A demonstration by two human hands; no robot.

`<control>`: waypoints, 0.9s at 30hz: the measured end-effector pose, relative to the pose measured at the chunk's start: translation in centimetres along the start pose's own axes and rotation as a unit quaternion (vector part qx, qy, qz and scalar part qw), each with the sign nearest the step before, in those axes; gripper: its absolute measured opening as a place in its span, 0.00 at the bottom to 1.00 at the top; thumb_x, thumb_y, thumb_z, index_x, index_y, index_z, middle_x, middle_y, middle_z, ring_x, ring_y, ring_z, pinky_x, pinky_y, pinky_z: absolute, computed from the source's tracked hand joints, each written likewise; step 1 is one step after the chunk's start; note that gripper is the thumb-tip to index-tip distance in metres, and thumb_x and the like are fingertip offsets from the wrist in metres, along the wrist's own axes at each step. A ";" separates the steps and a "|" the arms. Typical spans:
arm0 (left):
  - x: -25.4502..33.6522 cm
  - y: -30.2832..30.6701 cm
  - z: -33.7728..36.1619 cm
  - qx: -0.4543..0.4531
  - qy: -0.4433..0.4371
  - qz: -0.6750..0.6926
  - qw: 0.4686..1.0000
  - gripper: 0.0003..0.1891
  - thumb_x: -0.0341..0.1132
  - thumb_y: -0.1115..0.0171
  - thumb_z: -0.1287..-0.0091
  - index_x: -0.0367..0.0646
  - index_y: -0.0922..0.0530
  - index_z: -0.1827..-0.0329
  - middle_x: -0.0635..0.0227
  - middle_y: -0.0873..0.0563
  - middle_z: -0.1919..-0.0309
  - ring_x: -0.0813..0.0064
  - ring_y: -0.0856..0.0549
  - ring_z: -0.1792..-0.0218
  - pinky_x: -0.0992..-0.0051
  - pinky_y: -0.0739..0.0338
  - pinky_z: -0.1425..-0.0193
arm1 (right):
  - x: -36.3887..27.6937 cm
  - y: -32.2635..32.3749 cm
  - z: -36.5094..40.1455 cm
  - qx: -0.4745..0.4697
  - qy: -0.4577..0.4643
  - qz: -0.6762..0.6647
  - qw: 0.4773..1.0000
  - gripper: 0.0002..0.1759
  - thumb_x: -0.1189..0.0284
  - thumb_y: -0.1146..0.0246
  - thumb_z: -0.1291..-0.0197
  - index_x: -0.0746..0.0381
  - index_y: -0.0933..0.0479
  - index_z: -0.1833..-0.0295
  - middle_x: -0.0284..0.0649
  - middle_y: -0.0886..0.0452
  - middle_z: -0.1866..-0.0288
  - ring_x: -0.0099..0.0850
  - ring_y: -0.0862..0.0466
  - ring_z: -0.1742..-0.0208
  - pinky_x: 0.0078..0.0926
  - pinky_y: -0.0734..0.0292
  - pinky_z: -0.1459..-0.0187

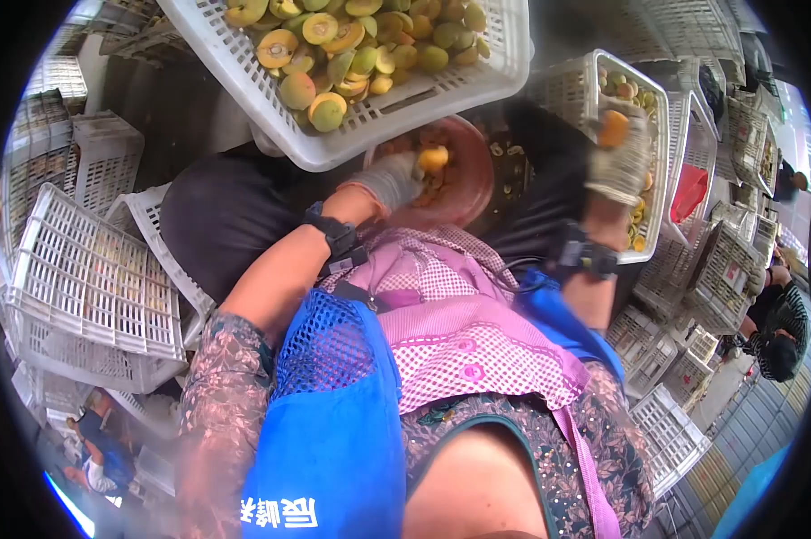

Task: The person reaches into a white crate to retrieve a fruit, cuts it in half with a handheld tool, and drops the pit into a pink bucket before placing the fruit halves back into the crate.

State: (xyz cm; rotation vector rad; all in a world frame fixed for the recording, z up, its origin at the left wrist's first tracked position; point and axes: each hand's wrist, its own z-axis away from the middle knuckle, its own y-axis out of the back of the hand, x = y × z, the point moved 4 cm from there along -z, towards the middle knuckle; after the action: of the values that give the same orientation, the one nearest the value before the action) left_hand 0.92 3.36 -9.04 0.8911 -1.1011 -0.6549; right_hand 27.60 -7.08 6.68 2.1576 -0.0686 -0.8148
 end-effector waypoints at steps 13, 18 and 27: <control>0.7 8.5 2.2 -0.019 0.139 0.219 0.966 0.14 0.35 0.49 0.36 0.43 0.24 0.50 0.52 0.16 0.60 0.49 0.17 0.60 0.57 0.22 0.56 | -8.2 -19.6 -3.4 -0.346 -0.020 0.049 0.937 0.22 0.59 0.37 0.44 0.60 0.23 0.48 0.49 0.17 0.56 0.43 0.17 0.53 0.33 0.26 0.48; -0.7 8.1 2.3 0.009 0.152 0.224 0.963 0.14 0.34 0.48 0.37 0.44 0.23 0.49 0.47 0.17 0.62 0.49 0.17 0.61 0.57 0.23 0.55 | -7.9 -24.9 -2.8 -0.439 -0.059 0.226 0.868 0.34 0.53 0.36 0.49 0.63 0.31 0.42 0.56 0.19 0.54 0.49 0.19 0.51 0.39 0.25 0.49; -1.5 6.5 1.5 -0.067 0.113 0.154 0.979 0.13 0.33 0.47 0.37 0.40 0.21 0.53 0.49 0.16 0.60 0.51 0.16 0.60 0.61 0.21 0.58 | -8.8 -12.9 1.9 -0.463 -0.125 -0.261 0.837 0.21 0.71 0.35 0.45 0.66 0.28 0.46 0.36 0.22 0.51 0.25 0.24 0.49 0.25 0.28 0.45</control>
State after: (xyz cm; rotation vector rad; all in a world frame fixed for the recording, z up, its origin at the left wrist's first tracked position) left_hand -0.86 7.45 -3.81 0.6437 -0.9518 -0.3555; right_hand 16.86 3.00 1.32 1.1251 0.6806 -1.1279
